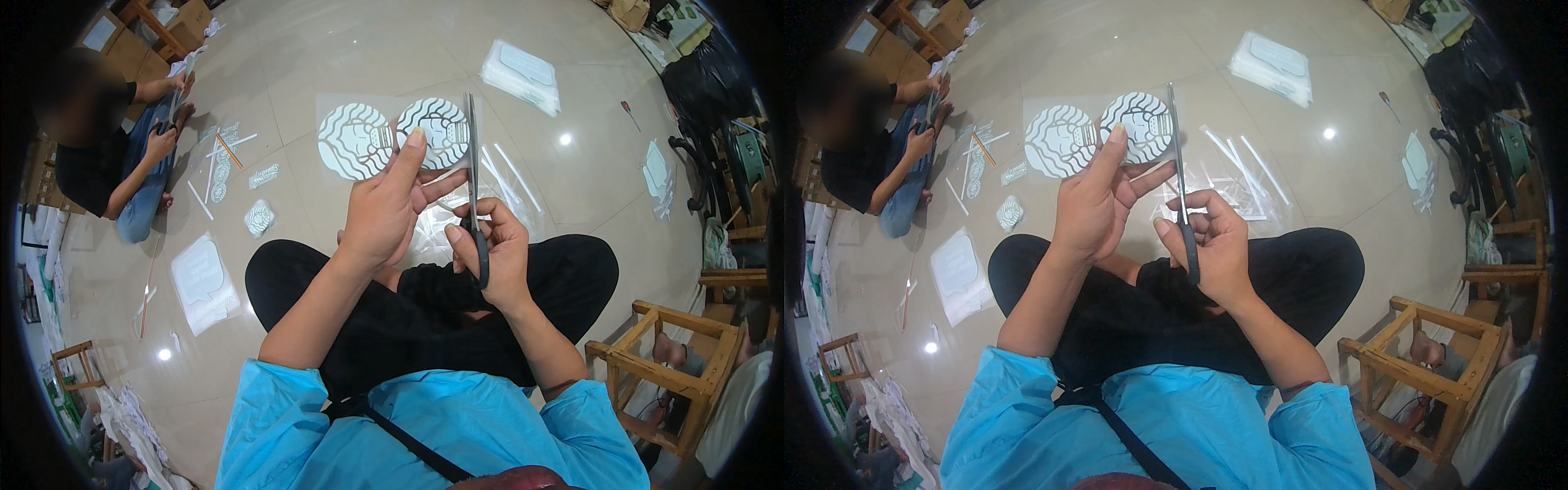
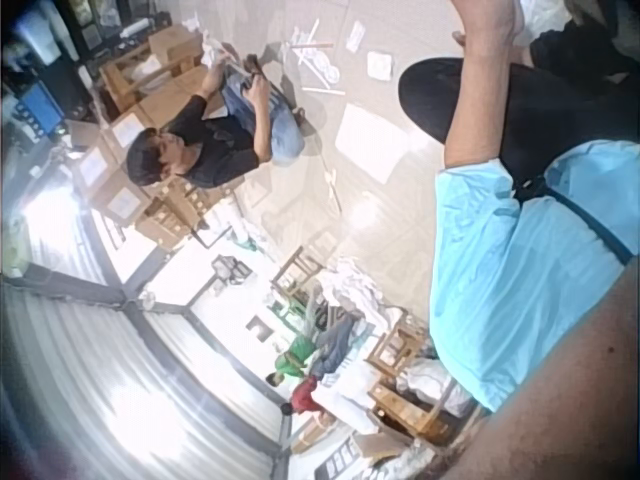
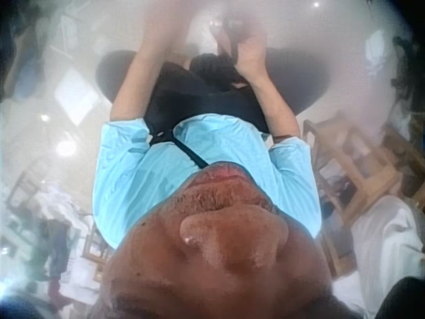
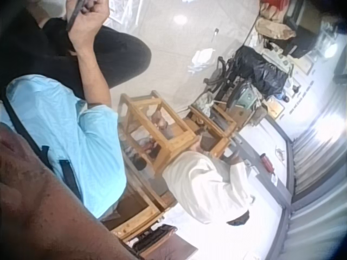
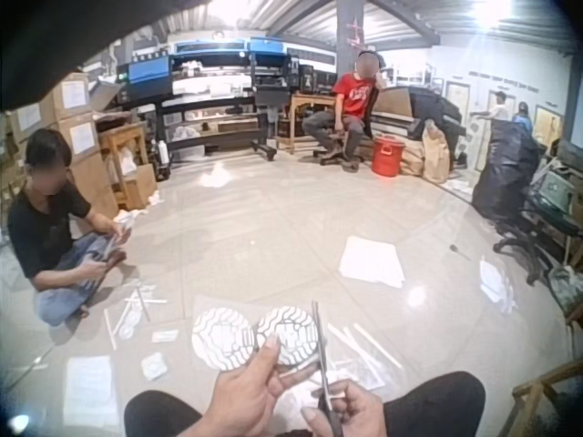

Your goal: The person sits on the floor and uses scissors to cut out circular decorative stickers from a transparent sheet. They carefully follow the printed outlines, separating each circle and placing the finished pieces on the floor.

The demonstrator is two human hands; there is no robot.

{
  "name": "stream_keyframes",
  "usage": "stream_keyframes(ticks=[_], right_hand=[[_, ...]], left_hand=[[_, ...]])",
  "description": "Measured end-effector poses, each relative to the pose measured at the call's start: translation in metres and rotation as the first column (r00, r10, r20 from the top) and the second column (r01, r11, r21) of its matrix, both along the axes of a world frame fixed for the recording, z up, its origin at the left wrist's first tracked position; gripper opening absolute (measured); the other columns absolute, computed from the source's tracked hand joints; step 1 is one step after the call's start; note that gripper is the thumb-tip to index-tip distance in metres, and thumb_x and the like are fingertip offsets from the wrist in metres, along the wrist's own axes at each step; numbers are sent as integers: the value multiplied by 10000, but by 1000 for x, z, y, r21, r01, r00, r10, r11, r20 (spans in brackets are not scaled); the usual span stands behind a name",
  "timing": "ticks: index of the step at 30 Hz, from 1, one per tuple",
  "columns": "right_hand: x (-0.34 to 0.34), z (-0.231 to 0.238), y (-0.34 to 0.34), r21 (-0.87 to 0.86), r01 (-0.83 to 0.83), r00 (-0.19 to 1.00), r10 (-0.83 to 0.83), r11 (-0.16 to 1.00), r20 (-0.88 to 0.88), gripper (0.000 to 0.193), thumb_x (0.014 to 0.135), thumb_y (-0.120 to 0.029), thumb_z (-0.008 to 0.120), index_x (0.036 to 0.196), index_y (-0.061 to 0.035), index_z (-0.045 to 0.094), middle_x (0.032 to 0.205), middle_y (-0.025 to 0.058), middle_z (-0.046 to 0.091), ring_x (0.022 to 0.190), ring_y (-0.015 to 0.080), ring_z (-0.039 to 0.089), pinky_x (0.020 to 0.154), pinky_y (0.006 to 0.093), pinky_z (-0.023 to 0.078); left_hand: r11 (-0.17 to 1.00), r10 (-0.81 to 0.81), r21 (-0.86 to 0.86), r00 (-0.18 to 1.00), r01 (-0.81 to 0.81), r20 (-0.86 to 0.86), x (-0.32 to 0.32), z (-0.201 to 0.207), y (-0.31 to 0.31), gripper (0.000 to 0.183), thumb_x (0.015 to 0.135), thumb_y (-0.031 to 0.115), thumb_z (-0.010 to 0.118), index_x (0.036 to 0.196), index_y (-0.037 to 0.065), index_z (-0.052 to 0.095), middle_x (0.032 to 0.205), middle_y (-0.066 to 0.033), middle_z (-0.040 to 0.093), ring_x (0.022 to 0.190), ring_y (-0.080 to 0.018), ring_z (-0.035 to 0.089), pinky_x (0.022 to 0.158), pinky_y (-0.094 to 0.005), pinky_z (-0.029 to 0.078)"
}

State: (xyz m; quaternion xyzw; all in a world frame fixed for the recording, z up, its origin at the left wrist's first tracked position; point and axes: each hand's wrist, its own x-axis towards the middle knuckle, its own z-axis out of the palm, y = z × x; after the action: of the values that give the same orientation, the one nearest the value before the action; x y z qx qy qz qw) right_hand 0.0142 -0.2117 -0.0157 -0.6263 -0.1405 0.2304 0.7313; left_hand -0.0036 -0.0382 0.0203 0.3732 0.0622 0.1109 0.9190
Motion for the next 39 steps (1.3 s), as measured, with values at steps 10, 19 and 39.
stream_keyframes(ticks=[10,19,39], right_hand=[[5,0,-1,48,39,998,-42,998,51,231,977,-32,737,1143,7,580,725,15,637,559,59,592,523,197,463],[5,0,0,58,78,995,-82,995,56,223,980,-36,740,1133,0,582,716,9,637,534,58,577,508,205,467],[32,-1,-13,182,314,931,-339,932,134,446,931,7,785,1308,11,547,995,101,728,903,140,710,855,275,566]], left_hand=[[999,-30,-21,999,29,-27,-2,-4,-11,371,1141,217,482,1391,-54,527,1294,-211,674,1219,-323,689,1080,-480,588],[998,-68,-1,996,68,-62,-4,-3,-11,363,1140,206,478,1392,-51,530,1281,-214,688,1201,-314,703,1057,-456,603],[765,-184,550,932,335,-312,0,3,21,432,1037,284,704,1213,-111,697,1004,-158,751,913,-201,759,736,-308,651]])
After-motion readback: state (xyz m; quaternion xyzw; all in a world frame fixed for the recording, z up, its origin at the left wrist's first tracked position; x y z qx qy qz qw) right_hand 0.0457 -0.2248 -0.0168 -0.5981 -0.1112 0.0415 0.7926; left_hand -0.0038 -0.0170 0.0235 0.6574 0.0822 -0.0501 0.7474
